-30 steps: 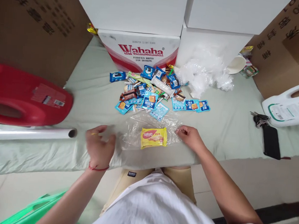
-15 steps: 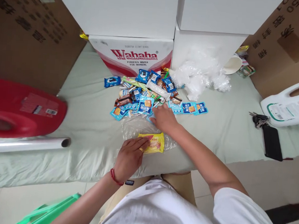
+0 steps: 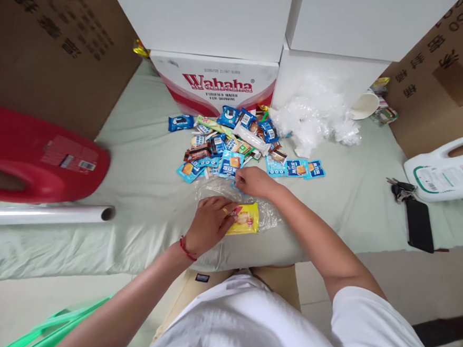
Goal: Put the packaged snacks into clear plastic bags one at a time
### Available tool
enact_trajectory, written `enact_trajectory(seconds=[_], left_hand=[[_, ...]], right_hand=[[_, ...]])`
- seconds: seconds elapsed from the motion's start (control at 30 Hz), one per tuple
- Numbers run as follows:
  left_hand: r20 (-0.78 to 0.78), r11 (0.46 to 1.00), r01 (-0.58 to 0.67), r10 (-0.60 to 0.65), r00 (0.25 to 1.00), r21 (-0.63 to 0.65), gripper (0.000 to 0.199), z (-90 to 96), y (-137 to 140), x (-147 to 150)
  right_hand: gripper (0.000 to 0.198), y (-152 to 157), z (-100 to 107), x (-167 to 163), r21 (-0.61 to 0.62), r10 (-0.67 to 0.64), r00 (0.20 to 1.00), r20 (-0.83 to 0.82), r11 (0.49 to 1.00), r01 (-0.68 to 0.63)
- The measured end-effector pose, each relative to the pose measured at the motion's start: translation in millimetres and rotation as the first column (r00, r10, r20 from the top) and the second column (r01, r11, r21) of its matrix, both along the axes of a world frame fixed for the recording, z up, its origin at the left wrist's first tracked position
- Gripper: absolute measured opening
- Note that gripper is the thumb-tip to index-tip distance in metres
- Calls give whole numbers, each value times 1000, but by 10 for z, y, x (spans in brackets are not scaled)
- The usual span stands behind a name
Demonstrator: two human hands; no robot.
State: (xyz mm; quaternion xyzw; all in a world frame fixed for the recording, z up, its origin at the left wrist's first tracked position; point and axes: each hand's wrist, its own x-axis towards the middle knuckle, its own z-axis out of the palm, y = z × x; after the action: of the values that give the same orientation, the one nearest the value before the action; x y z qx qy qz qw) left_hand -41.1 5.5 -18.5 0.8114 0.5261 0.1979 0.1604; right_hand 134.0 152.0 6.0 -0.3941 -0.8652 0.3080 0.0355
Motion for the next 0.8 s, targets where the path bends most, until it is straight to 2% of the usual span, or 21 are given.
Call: enact_trajectory(seconds=[0.13, 0.27, 0.33, 0.43, 0.53, 0.63, 0.7, 0.8], left_hand=[[52, 999, 37, -36, 998, -17, 30, -5, -17, -2], [103, 999, 33, -33, 994, -3, 31, -33, -81, 1], [161, 999, -9, 3, 987, 36, 31, -18, -106, -15], [236, 997, -30, 12, 972, 73, 36, 34, -166, -93], [190, 996, 45, -59, 980, 74, 52, 37, -277, -238], [92, 998, 41, -46, 995, 56, 63, -27, -393, -406], [55, 1000, -2, 0, 999, 31, 53, -67, -437, -508], [74, 999, -37, 37, 997, -3, 20, -80, -429, -629]], right_hand=[[9, -26, -9, -36, -40, -25, 1000, 4, 999, 26], [19, -155, 100, 19, 93, -22, 994, -107, 995, 32], [26, -296, 202, 118, 124, 61, 974, -219, 992, -34], [38, -561, 298, 338, 79, 225, 929, -294, 974, -211], [48, -788, 224, 566, 56, 272, 935, -227, 962, -266], [36, -909, 46, 709, 65, 207, 957, -204, 978, -197], [22, -933, -40, 745, 41, 167, 959, -227, 986, -162], [20, -924, -52, 742, 20, 141, 950, -277, 990, -142]])
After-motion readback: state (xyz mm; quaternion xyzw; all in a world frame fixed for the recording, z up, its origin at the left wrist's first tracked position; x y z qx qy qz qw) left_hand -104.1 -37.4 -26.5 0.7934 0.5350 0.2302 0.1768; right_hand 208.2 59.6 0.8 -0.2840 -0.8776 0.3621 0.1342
